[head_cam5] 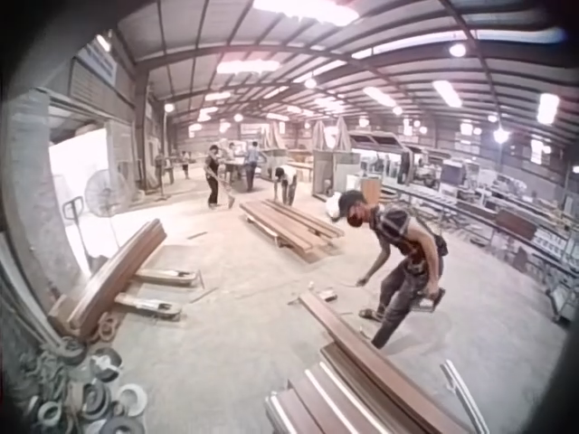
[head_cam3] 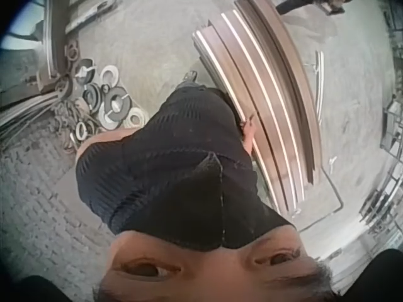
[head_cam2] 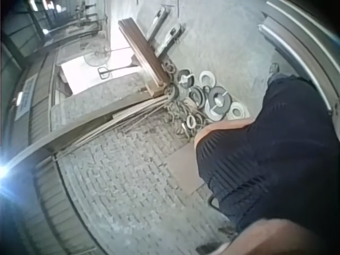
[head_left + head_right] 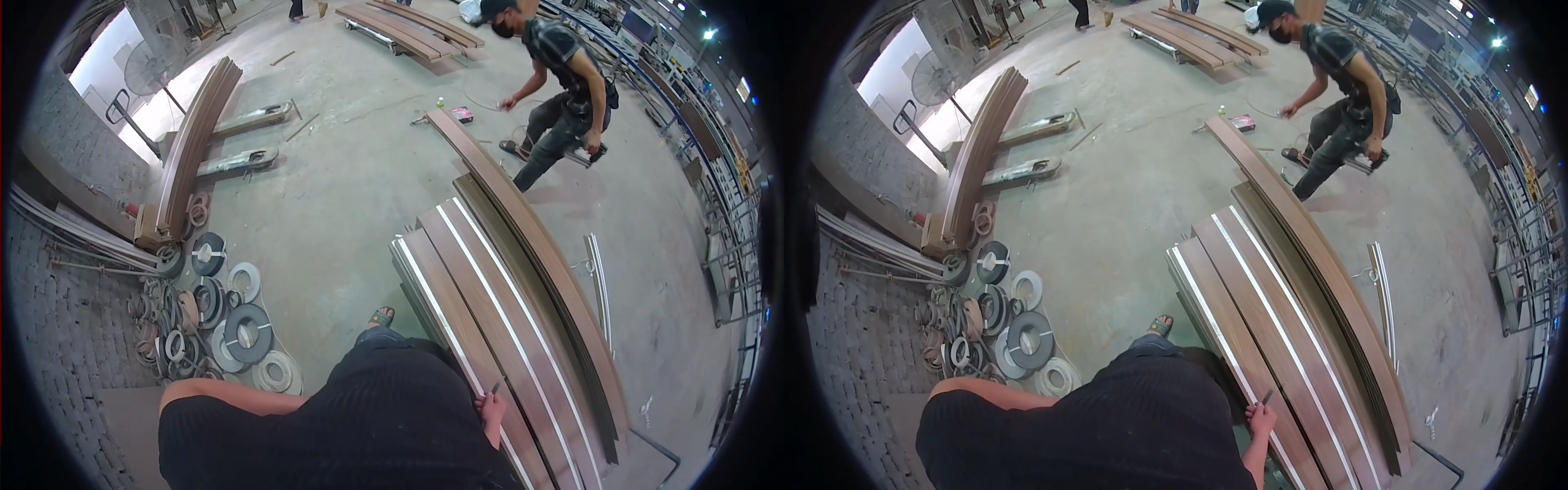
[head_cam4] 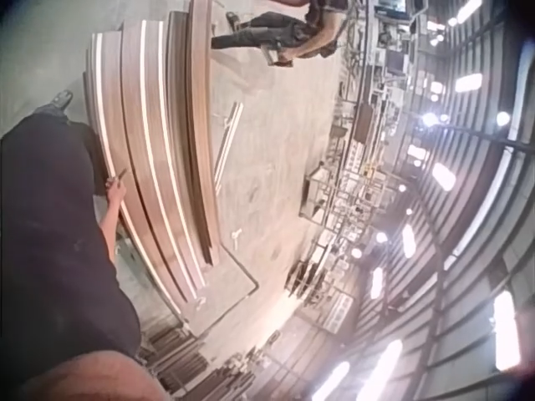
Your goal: Organizing, aligning, and strapping wooden panels together for shipping.
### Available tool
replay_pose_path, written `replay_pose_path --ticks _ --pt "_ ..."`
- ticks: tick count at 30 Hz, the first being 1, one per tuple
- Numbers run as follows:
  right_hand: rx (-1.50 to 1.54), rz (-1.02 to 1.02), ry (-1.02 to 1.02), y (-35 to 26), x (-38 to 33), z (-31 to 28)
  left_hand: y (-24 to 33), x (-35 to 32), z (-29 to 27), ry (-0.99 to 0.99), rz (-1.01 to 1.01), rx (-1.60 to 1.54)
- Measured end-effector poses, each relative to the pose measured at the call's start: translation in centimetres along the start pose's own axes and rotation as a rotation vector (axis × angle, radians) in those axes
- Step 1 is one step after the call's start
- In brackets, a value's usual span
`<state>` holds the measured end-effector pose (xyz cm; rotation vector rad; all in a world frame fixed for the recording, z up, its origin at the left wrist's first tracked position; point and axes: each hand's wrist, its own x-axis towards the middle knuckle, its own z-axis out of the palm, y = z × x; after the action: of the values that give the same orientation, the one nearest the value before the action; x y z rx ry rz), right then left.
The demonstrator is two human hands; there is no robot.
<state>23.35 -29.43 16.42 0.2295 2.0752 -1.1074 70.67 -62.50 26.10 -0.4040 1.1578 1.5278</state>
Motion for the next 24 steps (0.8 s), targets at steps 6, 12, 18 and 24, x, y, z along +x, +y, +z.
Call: replay_pose_path --ticks 6,12,18,24 --pt "0.045 0.067 -0.042 0.9 1.3 1.6 -3.3 -1.5 -2.6 -0.010 -0.083 -0.046" --pt "0.023 0.068 0.046 -3.5 4.2 4.5 -2.2 -2.8 -10.5 -0.009 -0.175 -0.126" --pt "-0.055 0.147 0.145 -11.4 5.3 12.3 0.6 -9.4 -28.1 -0.017 -0.237 -0.171" --pt "-0.138 -0.089 0.160 -27.0 4.0 24.2 0.3 -18.2 -39.4 -0.048 -0.359 -0.226"
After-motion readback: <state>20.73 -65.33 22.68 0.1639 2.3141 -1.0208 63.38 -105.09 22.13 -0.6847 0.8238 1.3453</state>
